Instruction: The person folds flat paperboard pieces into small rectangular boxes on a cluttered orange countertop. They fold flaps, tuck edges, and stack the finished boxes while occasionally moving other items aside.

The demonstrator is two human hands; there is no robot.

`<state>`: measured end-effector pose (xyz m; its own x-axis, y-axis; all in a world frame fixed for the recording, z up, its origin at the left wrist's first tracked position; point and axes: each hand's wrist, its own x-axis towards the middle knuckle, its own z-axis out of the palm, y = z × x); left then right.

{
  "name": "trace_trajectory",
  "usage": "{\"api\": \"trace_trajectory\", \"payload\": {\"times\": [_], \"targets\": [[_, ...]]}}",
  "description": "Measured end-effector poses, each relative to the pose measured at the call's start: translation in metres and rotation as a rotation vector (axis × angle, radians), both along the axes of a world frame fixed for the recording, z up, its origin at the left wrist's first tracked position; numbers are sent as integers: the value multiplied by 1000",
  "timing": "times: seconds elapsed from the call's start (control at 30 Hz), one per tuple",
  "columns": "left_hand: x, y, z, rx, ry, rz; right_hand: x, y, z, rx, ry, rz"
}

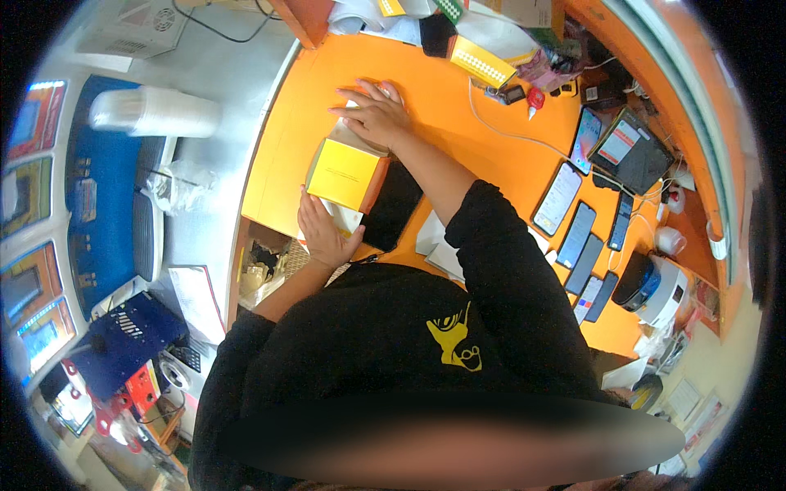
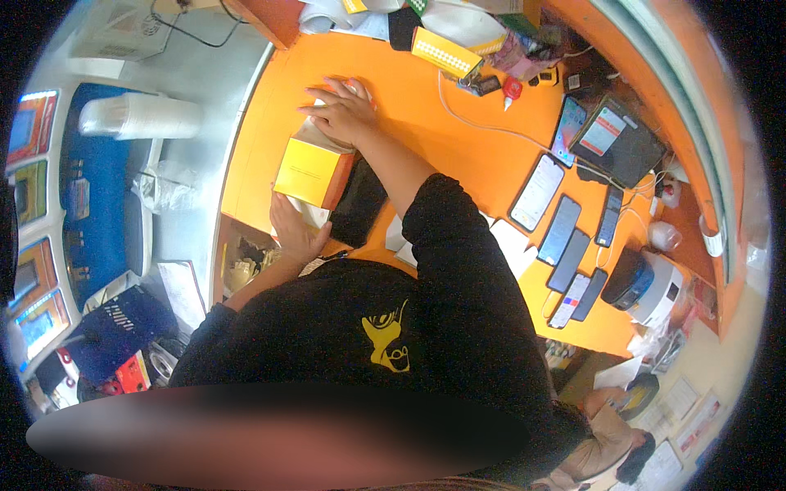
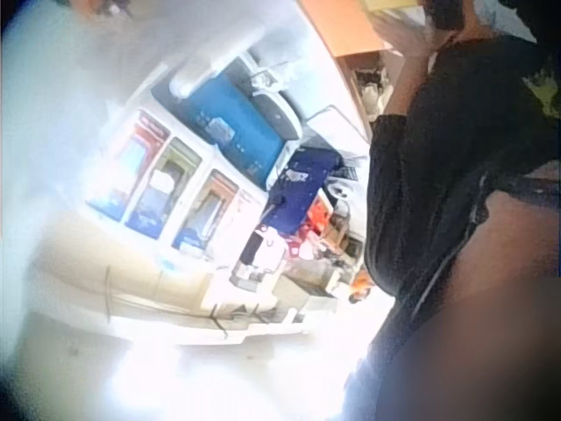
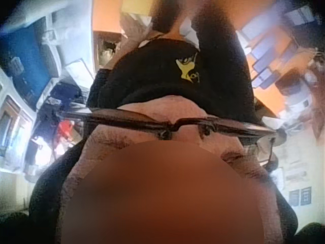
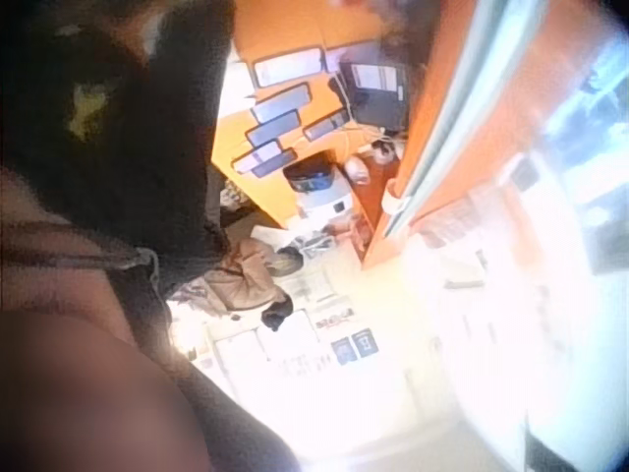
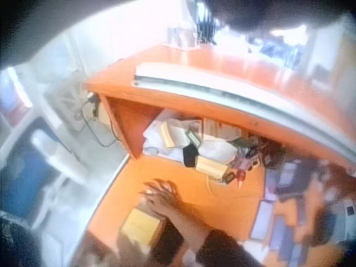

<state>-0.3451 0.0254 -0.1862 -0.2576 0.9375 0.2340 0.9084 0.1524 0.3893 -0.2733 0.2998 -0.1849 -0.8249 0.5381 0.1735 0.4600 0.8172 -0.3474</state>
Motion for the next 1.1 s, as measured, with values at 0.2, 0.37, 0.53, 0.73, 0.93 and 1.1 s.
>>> {"api": "trace_trajectory", "payload": {"times": [0.2,0.37,0.53,0.73,0.93,1.1], "targets": [[3,12,49,102,-107,55,-1,1,6,33,-26,5],[-3,34,60,62,95,-112,0,0,1,34,3,19],[-6,48,30,314,167,-151,-15,30,17,-368,-32,-61],[-6,46,19,331,152,-136,-40,126,66,39,450,-516],[-5,45,30,296,138,-131,-33,141,106,-192,189,-357],[-3,38,44,156,51,-125,-13,77,174,-499,518,-183]]}}
